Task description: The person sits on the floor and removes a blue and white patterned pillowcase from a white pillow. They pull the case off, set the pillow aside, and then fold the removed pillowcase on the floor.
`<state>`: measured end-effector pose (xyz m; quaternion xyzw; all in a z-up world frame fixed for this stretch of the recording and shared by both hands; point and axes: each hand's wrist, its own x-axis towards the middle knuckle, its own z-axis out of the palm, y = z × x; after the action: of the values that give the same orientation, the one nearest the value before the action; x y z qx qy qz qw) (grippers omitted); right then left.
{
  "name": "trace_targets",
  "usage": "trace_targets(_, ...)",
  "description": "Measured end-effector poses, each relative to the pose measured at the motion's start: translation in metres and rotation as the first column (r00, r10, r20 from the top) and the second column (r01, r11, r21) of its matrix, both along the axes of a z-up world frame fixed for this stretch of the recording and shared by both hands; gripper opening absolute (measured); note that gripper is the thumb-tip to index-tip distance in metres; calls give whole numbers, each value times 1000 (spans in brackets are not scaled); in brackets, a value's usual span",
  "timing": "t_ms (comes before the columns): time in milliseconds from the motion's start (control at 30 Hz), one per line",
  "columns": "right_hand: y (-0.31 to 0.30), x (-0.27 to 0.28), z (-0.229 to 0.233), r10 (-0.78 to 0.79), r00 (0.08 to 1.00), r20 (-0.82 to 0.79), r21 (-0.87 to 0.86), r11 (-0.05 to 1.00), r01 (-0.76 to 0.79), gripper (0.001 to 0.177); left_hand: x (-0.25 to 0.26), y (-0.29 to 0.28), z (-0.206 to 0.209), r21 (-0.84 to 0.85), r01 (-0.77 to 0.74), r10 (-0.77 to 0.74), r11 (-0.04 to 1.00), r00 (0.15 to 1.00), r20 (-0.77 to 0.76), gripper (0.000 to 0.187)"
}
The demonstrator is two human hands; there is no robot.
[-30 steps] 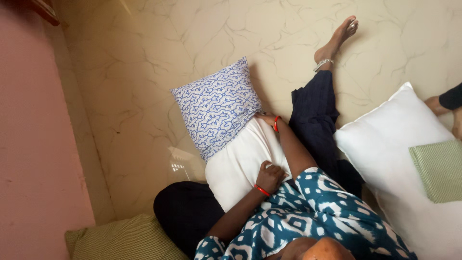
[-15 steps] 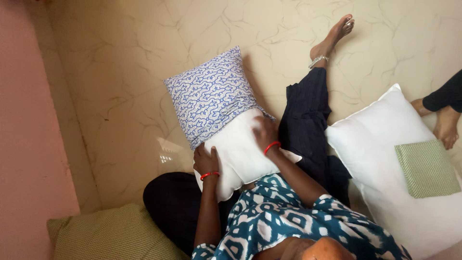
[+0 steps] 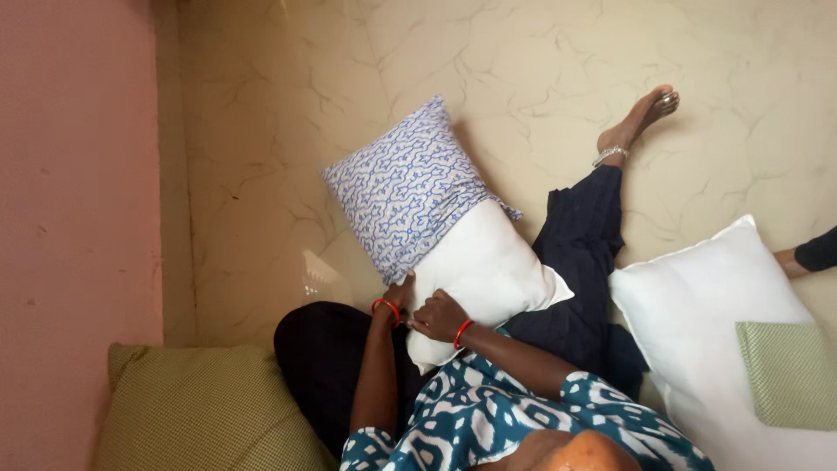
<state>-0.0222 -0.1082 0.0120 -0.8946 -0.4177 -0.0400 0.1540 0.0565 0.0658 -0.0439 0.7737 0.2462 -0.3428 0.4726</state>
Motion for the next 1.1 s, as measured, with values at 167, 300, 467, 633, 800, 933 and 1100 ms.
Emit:
trace_targets(167, 1, 1, 28, 66, 996, -62, 231, 972, -50, 38, -3, -9, 3, -43, -66, 69, 997, 995, 72, 122)
trace_targets(300, 6, 3, 84, -16, 977, -214, 326, 942, 86, 48, 3, -3, 6, -240, -281, 326, 929, 930, 173, 112)
trace_targets(467, 14, -10, 133, 12, 930, -368, 439, 884, 162, 42, 13, 22, 8, -427, -285, 405, 859, 886, 225, 83)
trace_targets(633, 20, -31, 144, 70, 889, -452, 470, 866, 171, 46, 24, 39, 8, -339, -273, 407, 900, 803, 435, 74)
trace_targets(800, 25, -24, 152, 313, 553, -772, 576, 711, 403, 51, 25, 68, 60, -248, -96, 251, 964, 635, 730, 68)
trace_targets(933, 21, 9, 167, 140, 946, -293, 641, 763, 86, 32, 20, 33, 88, 239, 27, -223, 971, 465, 857, 56)
trace_targets(1100, -18, 43, 178, -37, 911, -411, 739, 571, 356, 30, -26, -78, 104, -111, 21, 106, 994, 166, 980, 33)
